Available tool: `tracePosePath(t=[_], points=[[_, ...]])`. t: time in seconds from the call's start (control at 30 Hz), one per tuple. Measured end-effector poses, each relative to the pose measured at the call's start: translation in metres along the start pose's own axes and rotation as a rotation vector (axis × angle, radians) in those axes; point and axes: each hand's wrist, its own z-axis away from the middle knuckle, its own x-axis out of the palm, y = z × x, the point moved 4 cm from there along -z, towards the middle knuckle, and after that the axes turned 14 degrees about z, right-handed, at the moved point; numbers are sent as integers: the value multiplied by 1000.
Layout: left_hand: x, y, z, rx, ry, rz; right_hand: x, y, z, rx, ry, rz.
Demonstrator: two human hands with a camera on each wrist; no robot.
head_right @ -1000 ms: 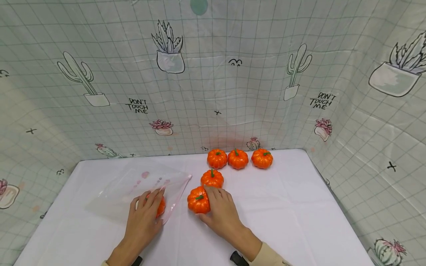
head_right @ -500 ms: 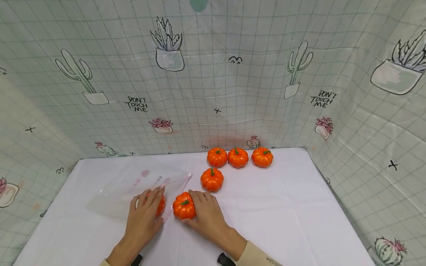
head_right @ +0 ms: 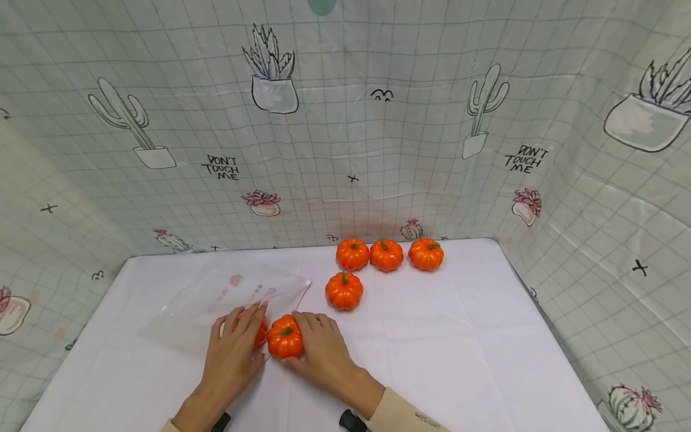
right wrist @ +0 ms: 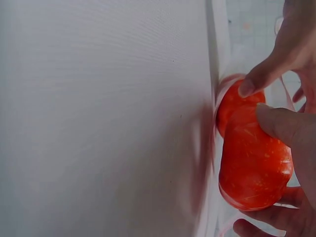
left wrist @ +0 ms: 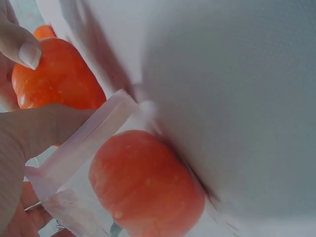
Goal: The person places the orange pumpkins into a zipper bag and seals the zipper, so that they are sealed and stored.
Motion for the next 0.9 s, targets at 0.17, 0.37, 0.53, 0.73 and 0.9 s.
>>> tracePosePath(t=[0.17, 0.37, 0.53, 0.73, 0.9], points=[[0, 0, 0, 4, 12, 6, 3, -3, -6, -12, 2, -4], [-1, 0, 0, 36, 37, -14, 5, -7, -12, -23, -11, 6], [-2, 1, 0, 42, 34, -38, 7, -9, -17, -30, -29, 9], [-3, 1, 0, 52, 40, -38, 9, -13, -23, -40, -63, -3], [-3, 1, 0, 61, 44, -44, 12, -16, -28, -56, -79, 20]])
